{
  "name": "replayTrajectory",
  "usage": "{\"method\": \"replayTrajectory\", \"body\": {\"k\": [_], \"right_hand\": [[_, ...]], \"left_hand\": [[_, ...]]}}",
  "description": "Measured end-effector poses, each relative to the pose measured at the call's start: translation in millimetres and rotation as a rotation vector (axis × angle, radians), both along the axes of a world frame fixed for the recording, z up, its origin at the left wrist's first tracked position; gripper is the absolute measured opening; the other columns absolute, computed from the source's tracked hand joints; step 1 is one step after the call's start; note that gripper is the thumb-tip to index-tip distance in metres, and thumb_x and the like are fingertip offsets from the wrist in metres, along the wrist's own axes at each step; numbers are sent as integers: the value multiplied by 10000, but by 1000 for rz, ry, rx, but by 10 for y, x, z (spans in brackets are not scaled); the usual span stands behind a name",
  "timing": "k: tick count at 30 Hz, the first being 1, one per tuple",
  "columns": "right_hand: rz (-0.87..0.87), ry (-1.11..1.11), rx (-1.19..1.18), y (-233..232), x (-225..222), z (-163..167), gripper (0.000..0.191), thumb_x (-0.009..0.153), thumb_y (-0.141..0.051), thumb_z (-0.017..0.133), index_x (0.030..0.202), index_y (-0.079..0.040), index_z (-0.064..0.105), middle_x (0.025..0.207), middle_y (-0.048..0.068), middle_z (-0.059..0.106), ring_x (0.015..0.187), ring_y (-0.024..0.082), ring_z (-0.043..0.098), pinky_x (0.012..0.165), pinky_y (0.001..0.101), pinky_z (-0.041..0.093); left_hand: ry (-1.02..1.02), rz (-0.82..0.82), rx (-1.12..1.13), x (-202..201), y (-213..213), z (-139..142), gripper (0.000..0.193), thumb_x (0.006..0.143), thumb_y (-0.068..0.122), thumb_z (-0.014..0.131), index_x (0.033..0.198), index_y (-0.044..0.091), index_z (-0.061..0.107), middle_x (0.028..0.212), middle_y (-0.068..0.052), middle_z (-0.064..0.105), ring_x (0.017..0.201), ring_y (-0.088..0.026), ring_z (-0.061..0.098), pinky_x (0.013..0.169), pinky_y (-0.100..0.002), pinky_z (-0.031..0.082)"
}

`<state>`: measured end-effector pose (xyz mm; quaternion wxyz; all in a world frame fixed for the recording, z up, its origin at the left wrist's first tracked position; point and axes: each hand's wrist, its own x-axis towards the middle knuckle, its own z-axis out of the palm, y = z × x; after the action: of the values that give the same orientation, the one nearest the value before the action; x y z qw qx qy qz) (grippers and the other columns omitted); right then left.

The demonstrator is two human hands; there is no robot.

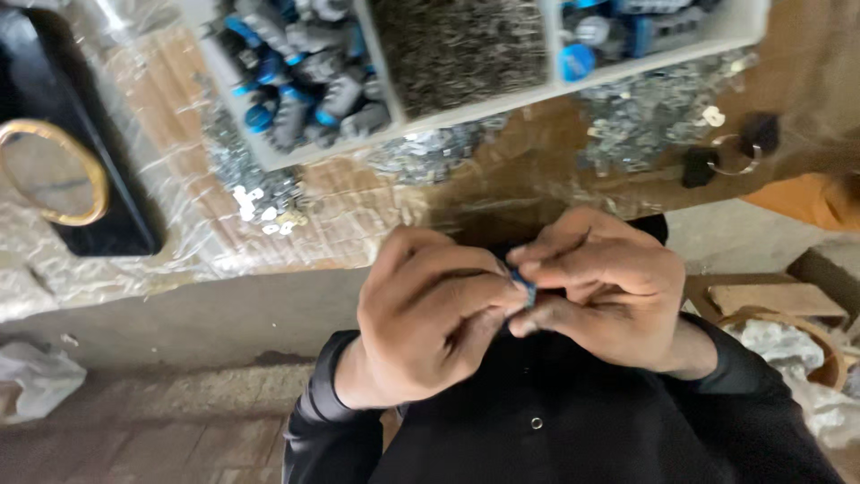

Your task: The person sits at a work table with bins of small hardware parts and repeatedly picks small metal staples from a bin, inserting them one at a time into a blue-capped plastic wall anchor held in the other hand. The person continues this insertion cycle throughout the episode, occasionally reaching into the bins for more staples.

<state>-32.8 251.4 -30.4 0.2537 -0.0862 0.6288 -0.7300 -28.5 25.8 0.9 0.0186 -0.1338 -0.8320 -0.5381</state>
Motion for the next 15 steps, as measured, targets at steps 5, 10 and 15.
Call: {"method": "replayTrajectory", "body": {"k": [5,10,15], "right_hand": [[184,-47,-94,-142,-27,-104,404,777,8,902,1145,22,735,1189,180,697,928,162,730,751,235,609],[27,-224,-329,-247,0,-103,400,888,79,806,1264,38,677,1284,208,646,998,232,768,848,345,733],[49,-151,-290,-116,-89,-51,404,887,93,805,1263,29,675,1238,195,637,1016,221,760,878,345,720]], "left_hand": [[-621,147,617,243,-176,6,259,899,102,833,1045,61,623,993,-18,623,818,-119,588,704,-258,497],[7,404,-576,383,-358,-48,290,864,101,829,1083,22,655,1032,-63,620,896,-239,600,787,-394,495],[0,328,-733,303,-506,-3,385,780,145,878,1121,35,737,1038,-109,641,967,-315,589,818,-453,524]]}}
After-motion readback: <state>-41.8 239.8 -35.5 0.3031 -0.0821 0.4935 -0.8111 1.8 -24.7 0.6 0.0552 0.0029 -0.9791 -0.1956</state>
